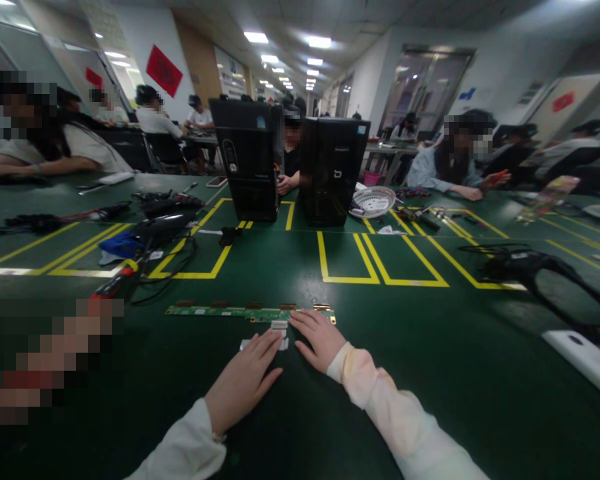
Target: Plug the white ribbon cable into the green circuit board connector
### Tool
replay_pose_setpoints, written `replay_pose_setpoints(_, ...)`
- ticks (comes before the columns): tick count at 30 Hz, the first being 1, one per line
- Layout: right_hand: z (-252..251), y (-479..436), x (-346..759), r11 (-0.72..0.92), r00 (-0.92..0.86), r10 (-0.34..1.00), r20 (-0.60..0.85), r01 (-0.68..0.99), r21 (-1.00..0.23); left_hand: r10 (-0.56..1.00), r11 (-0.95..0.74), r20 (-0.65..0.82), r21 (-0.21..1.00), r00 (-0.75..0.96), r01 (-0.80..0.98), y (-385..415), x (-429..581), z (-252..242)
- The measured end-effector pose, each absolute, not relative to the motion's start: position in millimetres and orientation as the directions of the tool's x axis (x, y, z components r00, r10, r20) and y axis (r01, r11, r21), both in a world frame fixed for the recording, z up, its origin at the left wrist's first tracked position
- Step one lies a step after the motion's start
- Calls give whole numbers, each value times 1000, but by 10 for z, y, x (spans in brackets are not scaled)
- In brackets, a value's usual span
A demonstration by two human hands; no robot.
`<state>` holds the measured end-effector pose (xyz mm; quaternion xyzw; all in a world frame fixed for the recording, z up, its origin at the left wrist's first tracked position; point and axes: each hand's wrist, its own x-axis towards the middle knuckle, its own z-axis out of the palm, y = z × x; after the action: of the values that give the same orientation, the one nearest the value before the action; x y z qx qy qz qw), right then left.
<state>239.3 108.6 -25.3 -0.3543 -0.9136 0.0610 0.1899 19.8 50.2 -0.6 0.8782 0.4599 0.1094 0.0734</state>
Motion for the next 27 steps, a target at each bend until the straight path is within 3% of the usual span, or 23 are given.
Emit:
replay_pose_setpoints(12, -243, 1084, 2388, 744, -676, 668, 312, 614, -262, 779, -626, 149, 164, 608, 762, 580, 102, -22)
replay_pose_setpoints(27, -229, 1079, 2385, 734, -670, 679, 300, 626, -262, 757, -653, 138, 194, 639, 732, 665, 24, -10)
